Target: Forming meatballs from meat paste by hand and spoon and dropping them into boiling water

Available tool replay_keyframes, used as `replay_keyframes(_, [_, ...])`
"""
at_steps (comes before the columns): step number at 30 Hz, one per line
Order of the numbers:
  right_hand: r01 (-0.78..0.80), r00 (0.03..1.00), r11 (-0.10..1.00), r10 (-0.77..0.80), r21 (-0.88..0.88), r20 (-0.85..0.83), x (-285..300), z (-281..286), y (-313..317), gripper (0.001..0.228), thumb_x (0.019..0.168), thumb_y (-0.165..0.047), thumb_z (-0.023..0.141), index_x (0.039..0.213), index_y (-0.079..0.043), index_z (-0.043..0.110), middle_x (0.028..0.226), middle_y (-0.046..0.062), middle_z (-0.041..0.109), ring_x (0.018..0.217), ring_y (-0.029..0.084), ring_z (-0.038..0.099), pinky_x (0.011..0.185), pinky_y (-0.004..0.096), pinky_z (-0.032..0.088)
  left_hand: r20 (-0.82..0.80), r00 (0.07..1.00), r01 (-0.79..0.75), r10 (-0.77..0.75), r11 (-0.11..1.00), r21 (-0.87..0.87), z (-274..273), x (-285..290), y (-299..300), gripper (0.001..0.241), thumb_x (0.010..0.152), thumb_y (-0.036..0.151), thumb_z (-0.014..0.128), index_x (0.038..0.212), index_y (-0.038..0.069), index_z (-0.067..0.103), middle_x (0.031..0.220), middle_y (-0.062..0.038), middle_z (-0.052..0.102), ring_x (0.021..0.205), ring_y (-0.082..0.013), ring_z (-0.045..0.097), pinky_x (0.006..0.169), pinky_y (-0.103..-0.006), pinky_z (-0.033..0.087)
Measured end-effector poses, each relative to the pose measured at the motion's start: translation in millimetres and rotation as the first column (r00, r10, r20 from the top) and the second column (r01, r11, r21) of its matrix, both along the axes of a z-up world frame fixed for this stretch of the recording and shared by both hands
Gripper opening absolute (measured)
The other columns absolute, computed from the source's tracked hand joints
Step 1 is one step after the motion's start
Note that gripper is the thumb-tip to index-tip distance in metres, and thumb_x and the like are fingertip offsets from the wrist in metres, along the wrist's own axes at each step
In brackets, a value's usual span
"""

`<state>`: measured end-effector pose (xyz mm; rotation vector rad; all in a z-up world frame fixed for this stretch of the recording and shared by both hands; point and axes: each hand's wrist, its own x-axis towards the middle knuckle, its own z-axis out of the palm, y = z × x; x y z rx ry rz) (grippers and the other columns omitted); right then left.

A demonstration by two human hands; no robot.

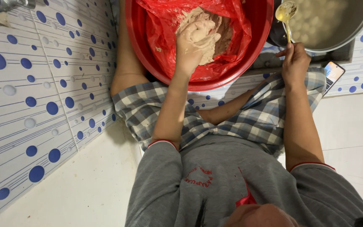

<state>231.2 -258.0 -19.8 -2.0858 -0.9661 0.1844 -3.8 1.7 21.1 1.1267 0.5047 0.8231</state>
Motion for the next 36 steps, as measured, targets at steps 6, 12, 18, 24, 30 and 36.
replay_keyframes(6, [-0.009,1.0,1.0,0.009,0.003,0.023,-3.1,5.8,2.0,0.02,0.121,0.0,0.054,0.104,0.006,0.061,0.082,0.011,0.074,0.057,0.015,0.049,0.059,0.026,0.042,-0.387,0.915,-0.063,0.11,0.989,0.132,-21.1,6.7,2.2,0.041,0.068,-0.018,0.078,0.101,0.003,0.069,0.093,-0.012,0.074,0.082,-0.02,0.075,0.075,-0.0259,0.069])
replay_keyframes(12, [0.003,0.999,1.0,-0.002,-0.027,0.037,-4.5,8.5,1.9,0.021,0.122,-0.006,0.053,0.106,0.006,0.061,0.084,0.01,0.076,0.058,0.015,0.049,0.06,0.026,0.043,-0.241,0.966,-0.062,0.091,0.99,0.126,6.2,8.3,1.5,0.022,0.078,0.009,0.086,0.073,0.004,0.065,0.066,0.001,0.06,0.058,-0.009,0.061,0.057,-0.0216,0.062])
replay_keyframes(18, [0.0,1.0,1.0,0.0,-0.01,-0.001,-4.2,7.6,2.0,0.019,0.122,-0.004,0.053,0.108,0.006,0.061,0.084,0.01,0.075,0.06,0.015,0.05,0.062,0.027,0.043,-0.273,0.962,0.025,0.006,0.994,0.11,-1.5,6.6,6.3,0.059,0.095,0.066,0.043,0.08,0.013,0.065,0.073,-0.005,0.067,0.067,-0.0161,0.065,0.063,-0.0362,0.061])
replay_keyframes(24, [0.011,1.0,1.0,-0.011,-0.026,-0.004,-4.4,8.4,2.5,0.019,0.121,-0.004,0.054,0.108,0.006,0.063,0.083,0.01,0.074,0.06,0.015,0.052,0.061,0.026,0.043,0.012,1.0,0.024,-0.025,0.999,0.021,9.9,10.0,6.5,0.033,0.08,-0.017,0.077,0.09,0.007,0.056,0.111,-0.014,0.071,0.107,-0.0224,0.068,0.095,-0.0361,0.065])
replay_keyframes(30, [0.002,1.0,1.0,-0.002,-0.011,0.007,-3.6,6.7,2.6,0.019,0.122,-0.004,0.054,0.108,0.006,0.063,0.083,0.01,0.075,0.059,0.015,0.052,0.061,0.026,0.043,-0.091,0.995,-0.03,0.042,0.992,0.126,9.1,11.0,3.8,0.036,0.075,-0.01,0.086,0.099,0.004,0.062,0.097,-0.008,0.074,0.089,-0.0171,0.073,0.082,-0.0268,0.065])
replay_keyframes(36, [0.009,1.0,1.0,-0.009,-0.013,0.016,-5.7,9.9,3.8,0.018,0.121,-0.002,0.055,0.108,0.006,0.063,0.082,0.01,0.074,0.06,0.016,0.055,0.061,0.027,0.045,-0.446,0.89,-0.017,0.098,0.983,0.182,-7.6,14.9,9.0,0.025,0.075,0.0,0.085,0.096,0.003,0.071,0.086,-0.008,0.074,0.074,-0.0165,0.072,0.069,-0.026,0.067])
